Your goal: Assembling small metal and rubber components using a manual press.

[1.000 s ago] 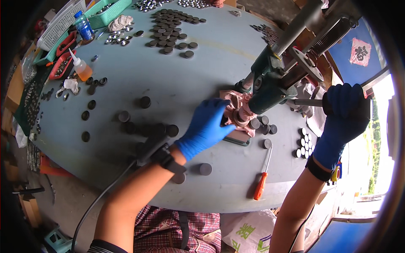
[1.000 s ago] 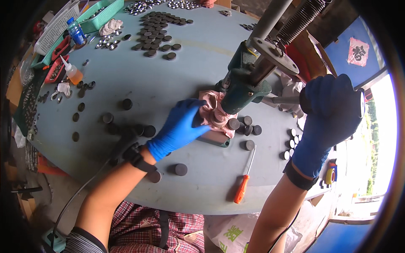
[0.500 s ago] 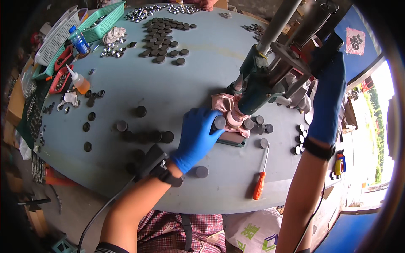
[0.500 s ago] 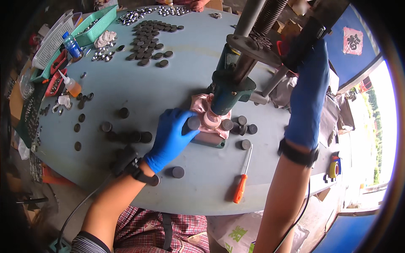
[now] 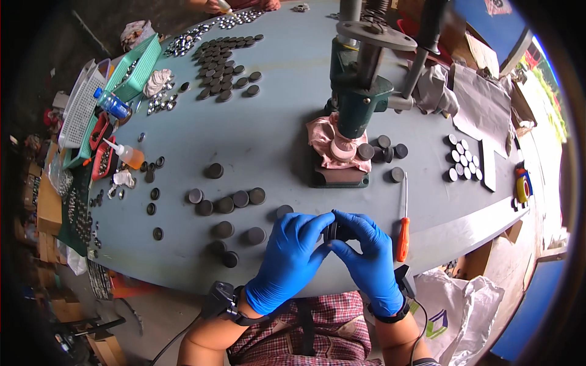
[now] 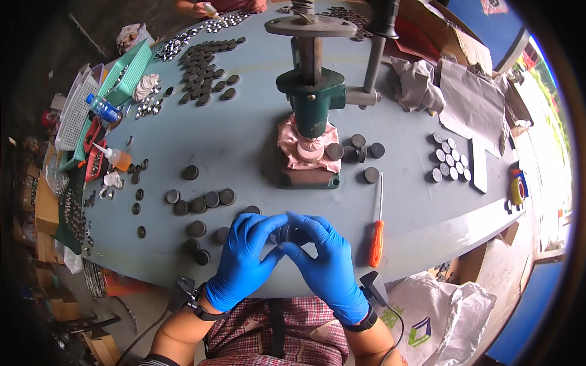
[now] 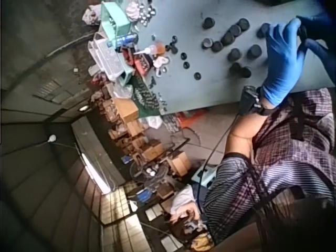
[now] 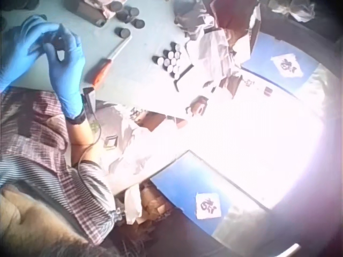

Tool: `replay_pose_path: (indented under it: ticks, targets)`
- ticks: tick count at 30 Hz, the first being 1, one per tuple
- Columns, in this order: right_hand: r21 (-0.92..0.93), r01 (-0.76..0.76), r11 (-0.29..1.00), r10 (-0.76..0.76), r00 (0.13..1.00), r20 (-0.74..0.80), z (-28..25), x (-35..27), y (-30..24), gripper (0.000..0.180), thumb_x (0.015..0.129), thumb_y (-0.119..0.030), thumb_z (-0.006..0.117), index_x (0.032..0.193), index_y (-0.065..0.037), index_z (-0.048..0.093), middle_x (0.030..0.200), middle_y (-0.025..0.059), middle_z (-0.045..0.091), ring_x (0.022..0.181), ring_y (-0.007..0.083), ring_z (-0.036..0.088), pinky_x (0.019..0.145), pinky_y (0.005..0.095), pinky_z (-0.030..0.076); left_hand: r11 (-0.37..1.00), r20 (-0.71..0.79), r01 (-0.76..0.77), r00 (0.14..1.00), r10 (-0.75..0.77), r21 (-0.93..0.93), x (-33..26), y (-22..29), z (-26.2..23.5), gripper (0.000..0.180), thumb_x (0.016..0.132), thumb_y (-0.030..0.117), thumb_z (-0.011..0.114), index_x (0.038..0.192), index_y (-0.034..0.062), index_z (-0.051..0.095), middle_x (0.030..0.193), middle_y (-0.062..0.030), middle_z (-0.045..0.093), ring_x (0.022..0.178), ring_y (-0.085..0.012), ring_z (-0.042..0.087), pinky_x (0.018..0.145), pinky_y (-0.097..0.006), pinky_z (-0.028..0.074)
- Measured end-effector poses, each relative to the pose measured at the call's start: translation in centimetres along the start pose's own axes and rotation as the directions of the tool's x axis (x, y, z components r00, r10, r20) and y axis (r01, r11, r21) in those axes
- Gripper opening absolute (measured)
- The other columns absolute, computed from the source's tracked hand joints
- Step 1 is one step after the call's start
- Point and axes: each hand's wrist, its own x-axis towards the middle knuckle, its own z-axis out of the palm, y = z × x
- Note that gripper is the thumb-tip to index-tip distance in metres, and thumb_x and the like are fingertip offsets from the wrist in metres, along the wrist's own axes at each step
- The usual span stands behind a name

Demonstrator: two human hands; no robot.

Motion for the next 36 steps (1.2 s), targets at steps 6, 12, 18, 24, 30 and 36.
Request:
replay_pose_path:
  ticks: [6, 12, 18, 24, 30, 36]
  targets:
    - [0.224, -0.106, 0.969, 0.086, 0.991, 0.098, 0.1, -1.7, 0.4, 0.044, 0.083, -0.001, 0.074, 0.125, 0.001, 0.059, 0.104, 0.0106, 0.064, 0.093, 0.0182, 0.066, 0.085, 0.0304, 0.054, 0.994, 0.074, -0.086, 0.994, 0.081, 0.061, -1.6, -0.2, -1.0, 0.051, 0.074, 0.01, 0.079, 0.121, 0.0085, 0.06, 0.107, -0.0091, 0.061, 0.095, -0.0294, 0.06, 0.082, -0.04, 0.05]
    - [0.428, -0.24, 0.872, 0.168, 0.966, 0.198, 0.6, -3.0, 0.3, 0.039, 0.09, -0.003, 0.069, 0.127, 0.003, 0.057, 0.11, 0.0107, 0.064, 0.102, 0.0167, 0.063, 0.091, 0.0315, 0.052, 0.981, 0.116, -0.112, 0.989, 0.094, 0.156, -3.2, 0.1, -1.7, 0.048, 0.077, 0.019, 0.078, 0.12, 0.0079, 0.061, 0.106, -0.0092, 0.061, 0.095, -0.0296, 0.059, 0.081, -0.04, 0.05]
    - [0.629, -0.416, 0.657, 0.253, 0.907, 0.336, -0.2, -3.2, 0.7, 0.04, 0.093, -0.005, 0.066, 0.131, 0.003, 0.056, 0.119, 0.0084, 0.065, 0.108, 0.0138, 0.059, 0.099, 0.0314, 0.047, 0.952, 0.141, -0.147, 0.984, 0.112, 0.269, -2.7, 1.7, -2.2, 0.047, 0.078, 0.023, 0.077, 0.119, 0.0074, 0.062, 0.102, -0.0085, 0.06, 0.094, -0.0295, 0.057, 0.081, -0.041, 0.05]
    - [0.692, -0.478, 0.541, 0.269, 0.878, 0.396, -0.6, -3.4, 0.9, 0.043, 0.092, -0.005, 0.067, 0.133, 0.003, 0.056, 0.12, 0.0077, 0.065, 0.11, 0.0133, 0.059, 0.1, 0.0312, 0.047, 0.944, 0.119, -0.178, 0.982, 0.15, 0.277, -2.6, 2.4, -2.6, 0.047, 0.076, 0.022, 0.079, 0.117, 0.0066, 0.064, 0.098, -0.0078, 0.059, 0.092, -0.0293, 0.057, 0.079, -0.04, 0.05]
    - [0.731, -0.416, 0.54, 0.218, 0.909, 0.356, -0.2, -3.6, 1.0, 0.043, 0.091, -0.005, 0.067, 0.133, 0.0, 0.057, 0.121, 0.0069, 0.065, 0.109, 0.0129, 0.059, 0.099, 0.0303, 0.047, 0.997, 0.05, -0.033, 0.998, 0.03, 0.075, -2.5, 3.1, -3.1, 0.051, 0.07, 0.015, 0.085, 0.115, 0.0054, 0.064, 0.101, -0.0098, 0.064, 0.091, -0.0273, 0.062, 0.082, -0.036, 0.051]
    - [0.67, -0.256, 0.697, 0.184, 0.967, 0.178, 0.9, -3.6, 0.2, 0.038, 0.091, -0.004, 0.067, 0.128, -0.002, 0.061, 0.11, 0.005, 0.067, 0.095, 0.0113, 0.06, 0.09, 0.0271, 0.048, 0.855, 0.113, 0.345, 0.938, -0.328, -0.387, -3.1, 2.6, -2.8, 0.045, 0.082, 0.014, 0.08, 0.119, -0.0002, 0.06, 0.105, -0.0078, 0.068, 0.096, -0.0144, 0.063, 0.085, -0.028, 0.051]
